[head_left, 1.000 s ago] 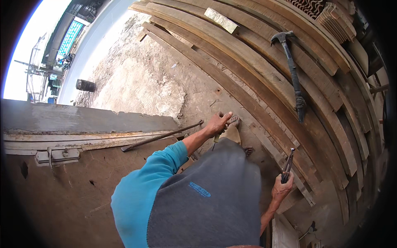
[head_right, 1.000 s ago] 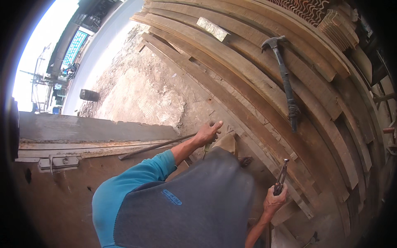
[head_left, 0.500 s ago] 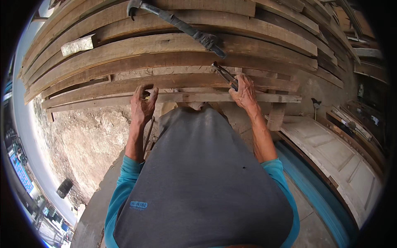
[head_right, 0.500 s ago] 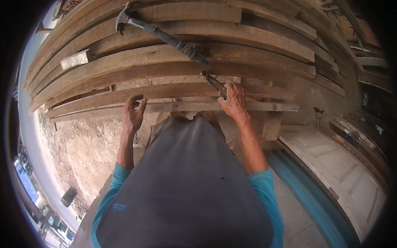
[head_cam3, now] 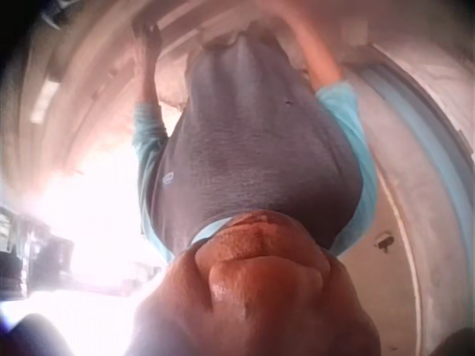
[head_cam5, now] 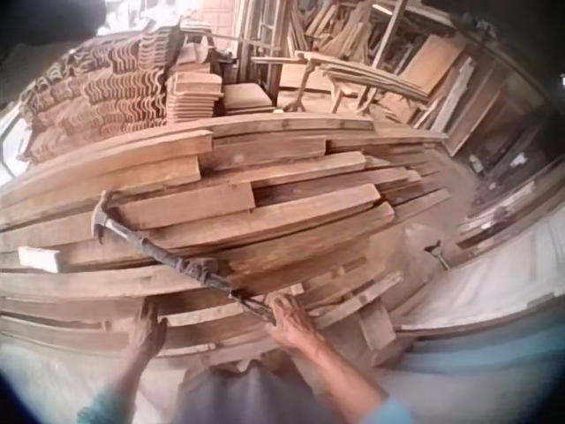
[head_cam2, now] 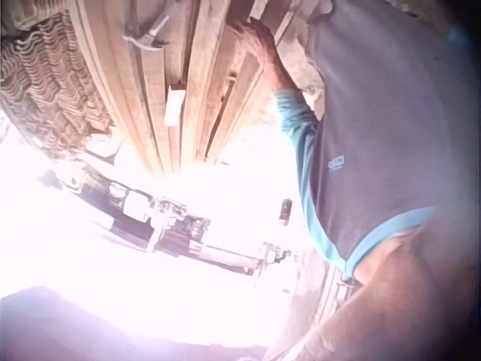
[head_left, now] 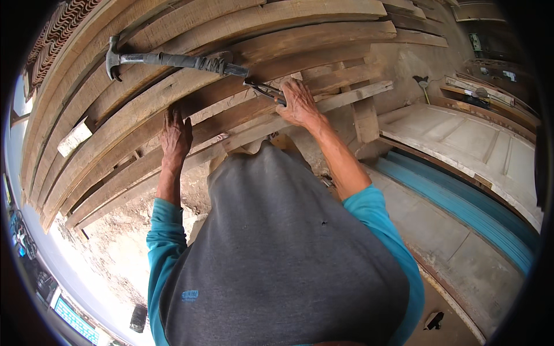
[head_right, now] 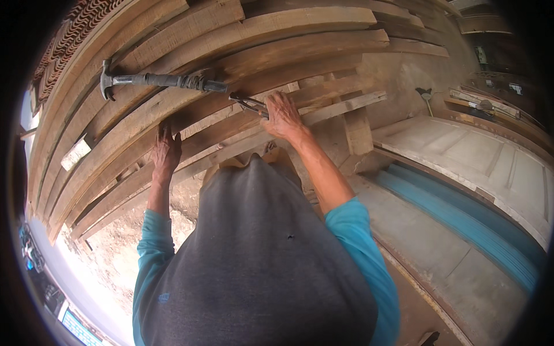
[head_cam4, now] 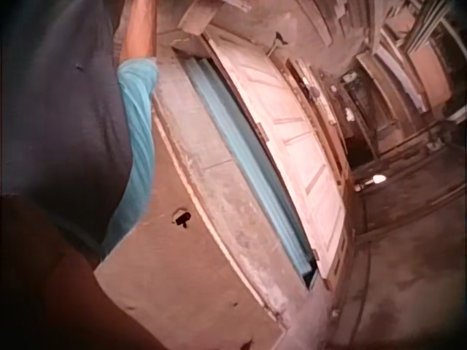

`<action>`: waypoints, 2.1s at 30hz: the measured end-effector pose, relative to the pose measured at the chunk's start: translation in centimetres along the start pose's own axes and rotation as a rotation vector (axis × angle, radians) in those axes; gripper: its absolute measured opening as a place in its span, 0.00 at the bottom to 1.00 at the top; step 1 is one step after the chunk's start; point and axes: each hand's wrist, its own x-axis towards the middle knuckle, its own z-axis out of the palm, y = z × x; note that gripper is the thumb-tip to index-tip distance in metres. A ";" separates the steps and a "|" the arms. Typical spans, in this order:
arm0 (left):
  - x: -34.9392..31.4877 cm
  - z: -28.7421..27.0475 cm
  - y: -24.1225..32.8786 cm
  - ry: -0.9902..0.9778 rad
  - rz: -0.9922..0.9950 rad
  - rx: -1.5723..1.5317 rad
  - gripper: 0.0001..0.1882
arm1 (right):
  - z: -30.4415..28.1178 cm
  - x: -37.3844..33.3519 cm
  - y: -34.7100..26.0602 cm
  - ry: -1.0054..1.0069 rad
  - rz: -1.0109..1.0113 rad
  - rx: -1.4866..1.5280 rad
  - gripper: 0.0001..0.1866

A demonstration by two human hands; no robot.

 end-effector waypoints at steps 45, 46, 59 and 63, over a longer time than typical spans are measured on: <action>-4.7 0.8 9.1 -0.018 -0.161 0.023 0.31 | -11.2 5.4 29.8 0.539 0.691 0.574 0.35; -4.7 0.9 9.0 -0.018 -0.160 0.023 0.31 | -11.1 5.4 30.1 0.560 0.678 0.570 0.35; -1.3 4.4 3.3 0.064 -0.457 -0.377 0.35 | -12.9 4.7 29.2 0.422 0.548 0.886 0.38; 0.4 5.0 1.1 0.128 -0.703 -1.198 0.32 | -13.1 5.1 33.1 0.270 0.537 0.965 0.38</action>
